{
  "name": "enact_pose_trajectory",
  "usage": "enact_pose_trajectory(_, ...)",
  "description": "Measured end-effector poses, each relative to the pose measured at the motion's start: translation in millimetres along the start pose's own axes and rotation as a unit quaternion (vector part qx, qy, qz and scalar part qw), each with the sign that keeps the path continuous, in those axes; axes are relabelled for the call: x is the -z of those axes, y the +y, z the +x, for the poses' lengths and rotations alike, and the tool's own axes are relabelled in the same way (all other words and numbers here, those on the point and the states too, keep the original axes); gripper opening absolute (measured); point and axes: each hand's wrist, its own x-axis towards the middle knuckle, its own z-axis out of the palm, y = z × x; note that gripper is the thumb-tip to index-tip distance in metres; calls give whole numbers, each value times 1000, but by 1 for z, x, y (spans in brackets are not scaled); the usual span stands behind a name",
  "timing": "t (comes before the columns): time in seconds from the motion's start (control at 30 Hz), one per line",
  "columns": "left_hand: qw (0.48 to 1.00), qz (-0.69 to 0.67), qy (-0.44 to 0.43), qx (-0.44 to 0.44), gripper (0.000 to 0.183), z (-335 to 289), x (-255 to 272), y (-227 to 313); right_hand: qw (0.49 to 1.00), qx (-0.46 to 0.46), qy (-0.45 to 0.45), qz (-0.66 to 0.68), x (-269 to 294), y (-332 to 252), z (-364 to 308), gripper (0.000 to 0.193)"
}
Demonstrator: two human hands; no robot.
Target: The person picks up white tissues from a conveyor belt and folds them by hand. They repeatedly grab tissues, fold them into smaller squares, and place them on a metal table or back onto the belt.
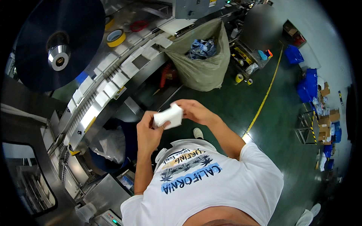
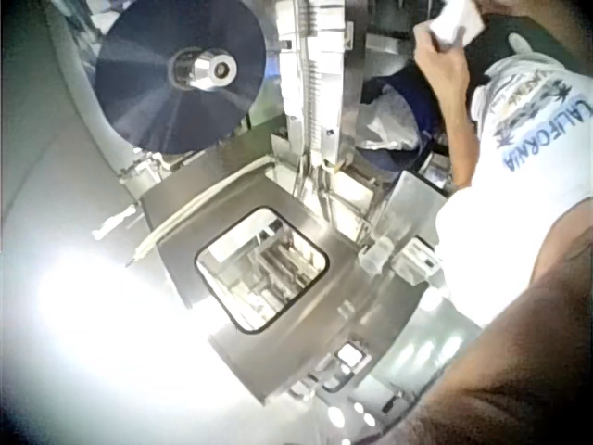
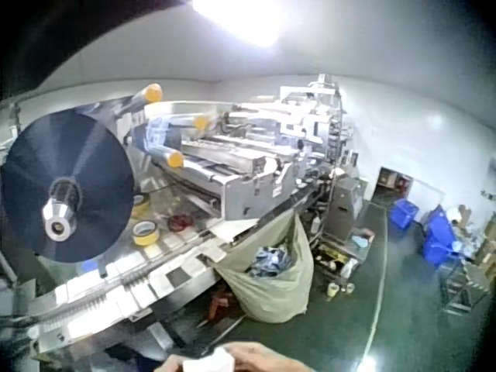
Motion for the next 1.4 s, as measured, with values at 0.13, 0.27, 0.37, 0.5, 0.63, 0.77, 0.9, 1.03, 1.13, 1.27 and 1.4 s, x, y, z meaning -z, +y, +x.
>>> enact_pose_trajectory(0.13,998,37,5,50,28,13,17,-10,997,-67,-1,28,40,14,6,60)
enact_pose_trajectory(0.27,996,-14,-67,64,27,6,18,-1,991,-100,63,-55,57,35,28,63)
enact_pose_trajectory(0.37,993,-23,-72,88,27,8,20,-1,994,-113,7,-10,32,54,34,67)
enact_pose_trajectory(0.5,980,-151,-69,109,30,2,20,-4,979,-138,-86,123,-19,44,47,75)
enact_pose_trajectory(0.63,978,-179,-20,107,30,-2,27,-15,980,-101,-114,125,-49,17,38,84)
enact_pose_trajectory(0.77,973,-192,71,107,31,-12,26,-20,998,23,-51,-11,-48,8,25,63)
enact_pose_trajectory(0.9,970,-199,111,86,32,-17,21,-41,952,149,33,-267,-83,-8,5,59)
enact_pose_trajectory(1.03,972,-214,94,33,39,-23,18,-39,939,222,50,-257,-93,-8,0,68)
enact_pose_trajectory(1.13,976,-210,49,-19,42,-29,21,-37,984,141,-15,-105,-87,-14,2,74)
enact_pose_trajectory(1.27,966,-208,3,-155,37,-29,27,-53,993,61,-101,29,-81,-18,-3,71)
enact_pose_trajectory(1.4,953,-219,-35,-207,34,-26,32,-55,990,55,-119,55,-73,-9,-5,59)
